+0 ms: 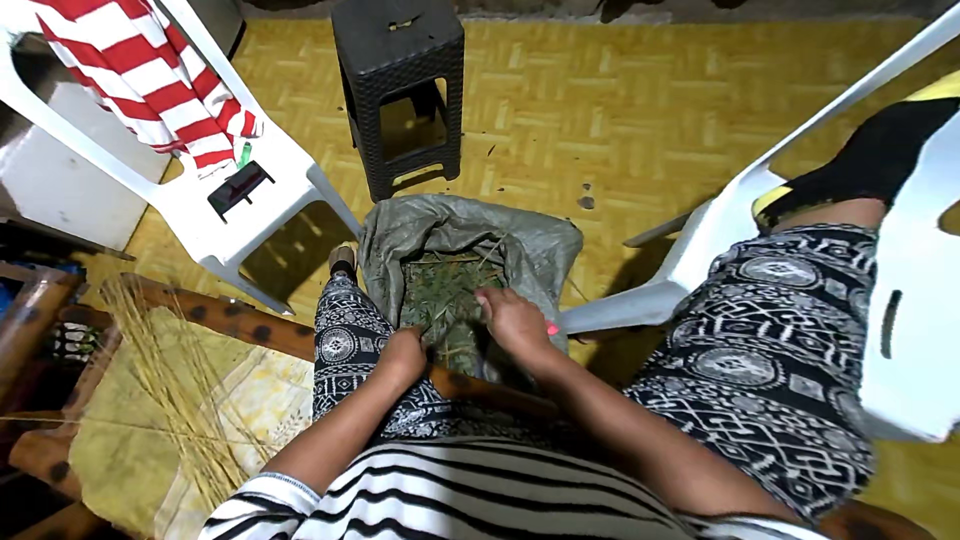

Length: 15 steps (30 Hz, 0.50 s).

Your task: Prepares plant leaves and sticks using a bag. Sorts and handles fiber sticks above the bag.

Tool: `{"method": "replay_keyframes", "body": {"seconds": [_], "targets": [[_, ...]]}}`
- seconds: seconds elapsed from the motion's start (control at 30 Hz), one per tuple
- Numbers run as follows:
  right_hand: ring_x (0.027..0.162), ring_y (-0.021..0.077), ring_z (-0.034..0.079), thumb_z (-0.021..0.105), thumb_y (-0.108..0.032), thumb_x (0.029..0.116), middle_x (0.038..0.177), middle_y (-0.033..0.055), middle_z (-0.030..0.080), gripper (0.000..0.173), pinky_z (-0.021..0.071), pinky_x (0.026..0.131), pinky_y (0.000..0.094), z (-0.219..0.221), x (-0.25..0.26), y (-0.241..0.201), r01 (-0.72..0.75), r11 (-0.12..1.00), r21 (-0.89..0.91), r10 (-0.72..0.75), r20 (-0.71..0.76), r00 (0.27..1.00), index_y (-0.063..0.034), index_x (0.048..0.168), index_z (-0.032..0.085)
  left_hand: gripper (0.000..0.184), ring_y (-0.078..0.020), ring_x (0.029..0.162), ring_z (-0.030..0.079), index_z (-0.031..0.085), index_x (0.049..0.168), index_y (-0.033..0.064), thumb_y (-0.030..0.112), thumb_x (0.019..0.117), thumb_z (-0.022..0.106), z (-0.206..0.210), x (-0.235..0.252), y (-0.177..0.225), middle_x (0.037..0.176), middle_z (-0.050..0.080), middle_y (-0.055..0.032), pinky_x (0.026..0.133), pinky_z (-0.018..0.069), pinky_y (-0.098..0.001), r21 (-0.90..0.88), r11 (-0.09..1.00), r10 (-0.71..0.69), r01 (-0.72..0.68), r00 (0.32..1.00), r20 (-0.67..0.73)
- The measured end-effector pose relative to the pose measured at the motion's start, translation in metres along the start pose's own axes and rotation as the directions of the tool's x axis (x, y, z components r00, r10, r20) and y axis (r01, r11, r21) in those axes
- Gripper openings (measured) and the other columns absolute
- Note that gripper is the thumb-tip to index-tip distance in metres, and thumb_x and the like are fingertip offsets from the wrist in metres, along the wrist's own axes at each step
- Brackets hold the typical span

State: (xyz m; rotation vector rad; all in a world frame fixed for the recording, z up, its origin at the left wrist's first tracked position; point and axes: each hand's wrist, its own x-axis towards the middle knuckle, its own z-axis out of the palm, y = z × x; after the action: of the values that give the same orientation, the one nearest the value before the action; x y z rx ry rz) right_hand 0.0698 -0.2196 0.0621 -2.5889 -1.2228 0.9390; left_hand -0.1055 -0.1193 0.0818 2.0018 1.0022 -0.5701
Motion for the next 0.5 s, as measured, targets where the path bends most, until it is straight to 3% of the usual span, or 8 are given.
{"method": "replay_keyframes", "body": {"seconds": [0.17, 0.5], "targets": [[0.128, 0.0399, 0.060, 0.032, -0.033, 0.1133, 0.140, 0.0210, 0.061, 0.046, 0.0458, 0.107, 0.0592, 0.007, -0.025, -0.022, 0.185, 0.982, 0.049, -0.190, 0.164, 0.968, -0.0090, 0.145, 0.057, 0.041, -0.0379, 0.133, 0.056, 0.052, 0.145, -0.0013, 0.018, 0.1099, 0.043, 0.002, 0.007, 0.004, 0.141, 0.057, -0.0265, 0.113, 0.0429, -0.0516, 0.056, 0.998, -0.010, 0.011, 1.000, -0.016], [0.128, 0.0405, 0.060, 0.032, -0.033, 0.1133, 0.135, 0.0226, 0.063, 0.047, 0.0433, 0.109, 0.0584, 0.010, -0.015, -0.026, 0.136, 0.984, -0.112, -0.123, 0.116, 0.986, -0.0074, 0.142, 0.059, 0.044, -0.0400, 0.123, 0.062, 0.048, 0.152, 0.0047, 0.011, 0.1085, 0.040, 0.008, -0.003, 0.014, 0.140, 0.057, -0.0252, 0.104, 0.0508, -0.0525, 0.210, 0.978, 0.010, 0.011, 0.995, -0.102]]}}
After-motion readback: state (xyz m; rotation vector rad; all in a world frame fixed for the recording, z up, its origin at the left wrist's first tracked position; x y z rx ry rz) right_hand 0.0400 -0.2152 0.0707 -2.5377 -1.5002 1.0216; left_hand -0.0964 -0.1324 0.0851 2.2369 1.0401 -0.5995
